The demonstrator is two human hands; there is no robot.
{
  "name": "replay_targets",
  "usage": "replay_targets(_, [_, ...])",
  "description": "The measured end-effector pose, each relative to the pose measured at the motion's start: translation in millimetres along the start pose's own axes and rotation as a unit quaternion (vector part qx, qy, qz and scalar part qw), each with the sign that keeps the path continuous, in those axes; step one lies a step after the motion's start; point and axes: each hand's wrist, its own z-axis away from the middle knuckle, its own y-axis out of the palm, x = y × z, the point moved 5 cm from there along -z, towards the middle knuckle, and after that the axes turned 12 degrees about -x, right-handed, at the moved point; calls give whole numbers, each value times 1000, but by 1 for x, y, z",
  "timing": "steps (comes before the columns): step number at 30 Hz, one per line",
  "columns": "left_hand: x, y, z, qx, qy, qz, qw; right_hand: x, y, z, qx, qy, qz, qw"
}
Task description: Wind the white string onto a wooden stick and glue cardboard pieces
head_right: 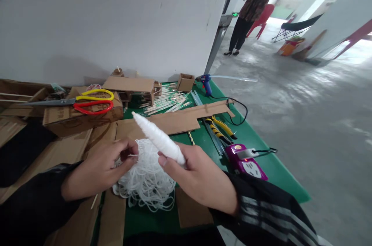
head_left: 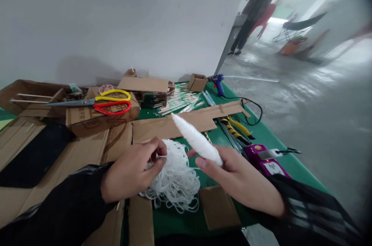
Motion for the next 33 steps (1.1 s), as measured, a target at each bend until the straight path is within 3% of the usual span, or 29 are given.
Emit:
replay_targets(4, [1, 2, 1, 6, 8, 21, 1000, -15, 3, 0, 44, 17, 121, 992])
replay_targets(8, [2, 5, 1, 8, 41, 21, 999, -27, 8, -4, 94, 47, 120, 987])
replay_targets(13, [-4, 8, 4, 40, 99, -1, 994, -36, 16, -5, 136, 79, -51, 986])
replay_targets(16, [-7, 8, 6, 43, 105, -45, 992, -38, 19, -8, 98, 65, -152, 981])
replay_targets(21, [-10, 14, 9, 44, 183, -129, 974, -35, 26, -14, 22, 34, -291, 956])
replay_targets(25, [-7, 18, 8, 46, 206, -132, 969, -29, 33, -16, 5, 35, -398, 917])
replay_targets(30, [-7, 11, 5, 29, 180, -44, 982, -21, 42, -16, 79, 46, -572, 815])
replay_targets(31, [-8, 9, 4, 29, 169, -15, 985, -21, 43, -15, 91, 49, -582, 807])
replay_targets(33, [-8, 5, 1, 30, 136, 47, 989, -25, 44, -15, 83, 46, -556, 826])
